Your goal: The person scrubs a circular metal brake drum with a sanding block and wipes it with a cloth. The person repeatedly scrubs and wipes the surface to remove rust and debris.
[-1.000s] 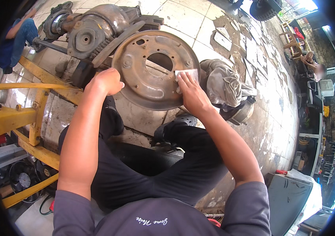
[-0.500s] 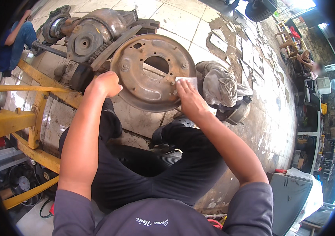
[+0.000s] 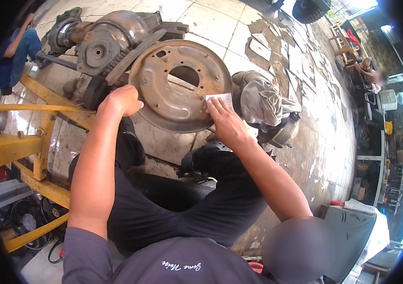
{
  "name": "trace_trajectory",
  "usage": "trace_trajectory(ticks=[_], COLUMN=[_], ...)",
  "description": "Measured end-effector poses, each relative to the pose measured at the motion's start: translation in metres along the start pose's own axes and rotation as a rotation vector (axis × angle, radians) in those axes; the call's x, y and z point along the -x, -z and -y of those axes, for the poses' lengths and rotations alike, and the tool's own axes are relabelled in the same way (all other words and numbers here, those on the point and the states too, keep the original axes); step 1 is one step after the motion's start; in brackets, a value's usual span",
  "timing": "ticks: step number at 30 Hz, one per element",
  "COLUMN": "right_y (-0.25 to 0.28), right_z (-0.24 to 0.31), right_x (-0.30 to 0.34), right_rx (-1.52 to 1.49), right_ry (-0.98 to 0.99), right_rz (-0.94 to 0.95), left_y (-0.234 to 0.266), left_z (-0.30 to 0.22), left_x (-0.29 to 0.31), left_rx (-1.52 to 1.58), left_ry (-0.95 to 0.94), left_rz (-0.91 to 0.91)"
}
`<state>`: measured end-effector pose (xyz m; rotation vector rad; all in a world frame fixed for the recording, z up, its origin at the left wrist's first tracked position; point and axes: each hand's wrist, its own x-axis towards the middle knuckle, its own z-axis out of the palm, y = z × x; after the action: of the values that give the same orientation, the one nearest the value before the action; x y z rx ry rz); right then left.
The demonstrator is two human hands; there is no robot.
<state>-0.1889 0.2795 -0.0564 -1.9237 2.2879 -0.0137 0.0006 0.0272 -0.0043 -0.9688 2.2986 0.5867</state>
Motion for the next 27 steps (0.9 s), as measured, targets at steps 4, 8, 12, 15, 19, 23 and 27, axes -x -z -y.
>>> trace_trajectory(ticks=[4,8,12,15,19,23,27], right_y=[-0.002,0.002,-0.001,0.000,-0.005,0.000,-0.002], right_z=[-0.003,-0.004,-0.004,-0.008,0.004,-0.006,0.009], right_x=[-0.003,-0.006,-0.005,-0.006,-0.005,-0.014,0.000], right_rx=[0.029,-0.001,-0.011,-0.009,0.057,-0.016,0.076], right_ry=[-0.172,-0.067,-0.102,-0.077,-0.123,-0.165,-0.158], right_rz=[-0.039,-0.046,-0.010,-0.048,0.007,-0.053,0.040], left_y=[0.002,0.002,0.000,0.001,0.000,0.002,0.003], left_z=[-0.001,0.001,0.001,0.000,0.000,0.001,-0.002], left_x=[0.003,0.005,0.002,0.003,0.002,0.005,0.008], left_rx=[-0.002,-0.016,-0.018,-0.009,-0.014,-0.001,0.021], left_ry=[-0.029,-0.039,-0.041,-0.048,-0.043,-0.032,-0.025], left_rz=[-0.031,-0.046,-0.036,-0.040,-0.044,-0.020,-0.048])
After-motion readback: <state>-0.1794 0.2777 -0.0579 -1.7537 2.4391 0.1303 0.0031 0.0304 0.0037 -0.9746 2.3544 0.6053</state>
